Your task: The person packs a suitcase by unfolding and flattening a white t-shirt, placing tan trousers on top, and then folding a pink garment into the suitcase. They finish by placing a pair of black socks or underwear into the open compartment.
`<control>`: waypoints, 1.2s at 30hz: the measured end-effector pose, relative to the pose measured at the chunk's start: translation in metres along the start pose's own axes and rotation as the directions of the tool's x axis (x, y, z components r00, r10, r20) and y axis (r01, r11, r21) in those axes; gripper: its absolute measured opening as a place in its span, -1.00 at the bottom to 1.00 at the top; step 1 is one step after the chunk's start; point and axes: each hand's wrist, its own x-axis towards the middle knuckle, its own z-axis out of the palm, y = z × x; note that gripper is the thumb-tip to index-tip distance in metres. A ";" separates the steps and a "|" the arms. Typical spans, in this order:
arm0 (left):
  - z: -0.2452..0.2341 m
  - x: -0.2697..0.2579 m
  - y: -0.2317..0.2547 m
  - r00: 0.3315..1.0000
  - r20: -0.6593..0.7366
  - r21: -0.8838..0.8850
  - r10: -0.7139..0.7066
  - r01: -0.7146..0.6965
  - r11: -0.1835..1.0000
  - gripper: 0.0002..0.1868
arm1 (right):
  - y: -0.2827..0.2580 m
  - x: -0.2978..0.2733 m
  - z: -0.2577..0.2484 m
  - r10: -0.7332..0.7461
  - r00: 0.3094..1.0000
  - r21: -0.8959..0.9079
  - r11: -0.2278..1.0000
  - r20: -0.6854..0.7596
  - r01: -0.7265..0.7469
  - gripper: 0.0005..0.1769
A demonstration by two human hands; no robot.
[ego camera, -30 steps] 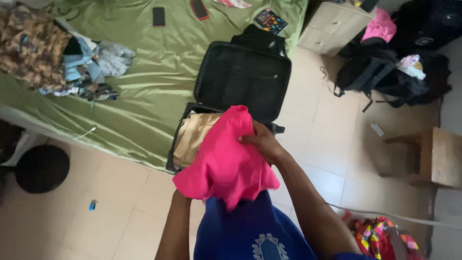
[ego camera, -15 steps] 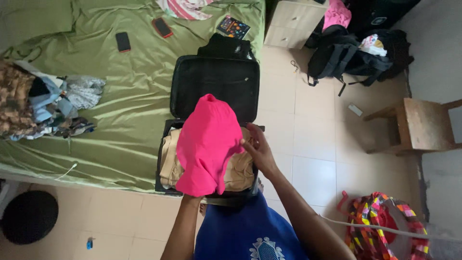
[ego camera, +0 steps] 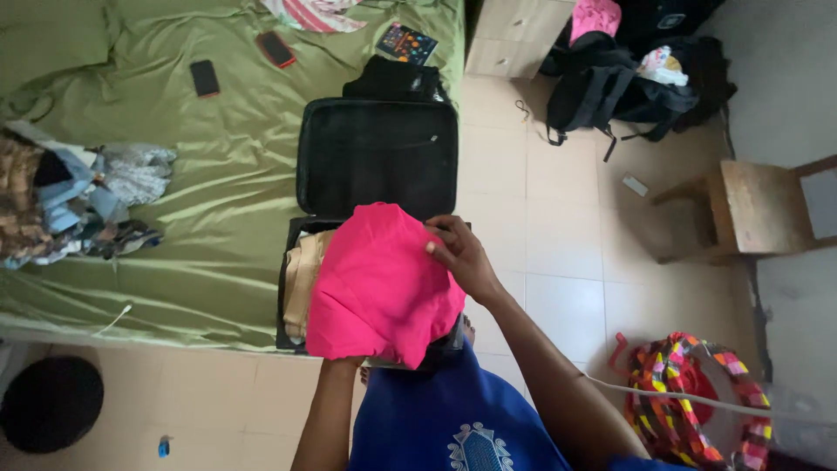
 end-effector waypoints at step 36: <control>0.088 -0.115 0.063 0.813 0.574 0.750 -0.101 -0.471 0.465 -0.63 | -0.003 0.033 -0.023 0.456 0.882 0.653 0.633 0.120 -0.416 -0.33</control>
